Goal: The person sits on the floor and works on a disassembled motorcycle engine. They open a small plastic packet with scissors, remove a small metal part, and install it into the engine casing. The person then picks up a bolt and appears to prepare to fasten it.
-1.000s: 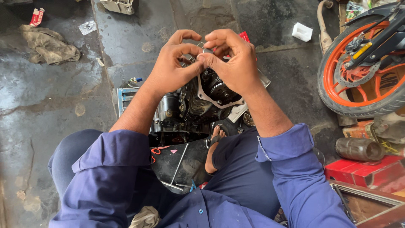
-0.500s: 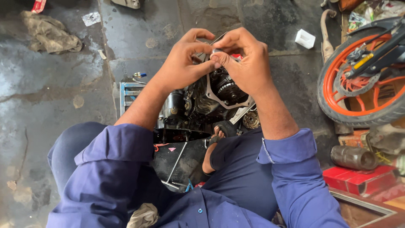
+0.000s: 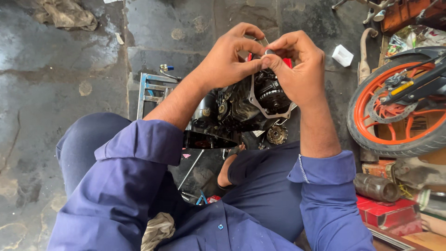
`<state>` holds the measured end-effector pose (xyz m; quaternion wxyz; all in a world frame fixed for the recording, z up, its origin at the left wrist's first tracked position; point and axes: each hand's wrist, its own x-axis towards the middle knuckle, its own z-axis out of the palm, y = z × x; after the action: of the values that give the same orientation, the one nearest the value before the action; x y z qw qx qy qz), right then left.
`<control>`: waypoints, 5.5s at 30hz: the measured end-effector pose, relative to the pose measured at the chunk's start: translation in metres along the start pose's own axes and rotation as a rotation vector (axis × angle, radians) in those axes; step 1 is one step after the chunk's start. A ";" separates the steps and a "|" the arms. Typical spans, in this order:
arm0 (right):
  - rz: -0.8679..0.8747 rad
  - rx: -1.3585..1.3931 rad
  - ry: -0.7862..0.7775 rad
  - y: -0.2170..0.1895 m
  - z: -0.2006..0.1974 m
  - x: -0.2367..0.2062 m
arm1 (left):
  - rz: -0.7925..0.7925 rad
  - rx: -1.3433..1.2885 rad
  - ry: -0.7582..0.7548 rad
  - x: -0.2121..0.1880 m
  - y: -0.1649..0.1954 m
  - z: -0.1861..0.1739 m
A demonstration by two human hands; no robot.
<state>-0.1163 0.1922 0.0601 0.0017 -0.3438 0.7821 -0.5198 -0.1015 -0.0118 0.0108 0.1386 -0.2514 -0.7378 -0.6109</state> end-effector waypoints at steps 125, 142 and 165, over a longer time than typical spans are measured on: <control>-0.231 -0.030 -0.237 0.016 -0.024 0.007 | 0.011 0.294 -0.210 -0.020 0.050 -0.002; -0.208 -0.205 -0.091 0.016 -0.018 0.005 | -0.020 0.424 -0.195 -0.021 0.045 0.007; -0.091 0.073 -0.126 0.009 -0.019 -0.010 | -0.032 0.192 0.029 -0.028 0.016 0.010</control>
<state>-0.1201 0.2153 0.0580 0.0397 -0.4106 0.7445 -0.5249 -0.0687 -0.0053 0.0072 0.1630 -0.2162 -0.7948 -0.5431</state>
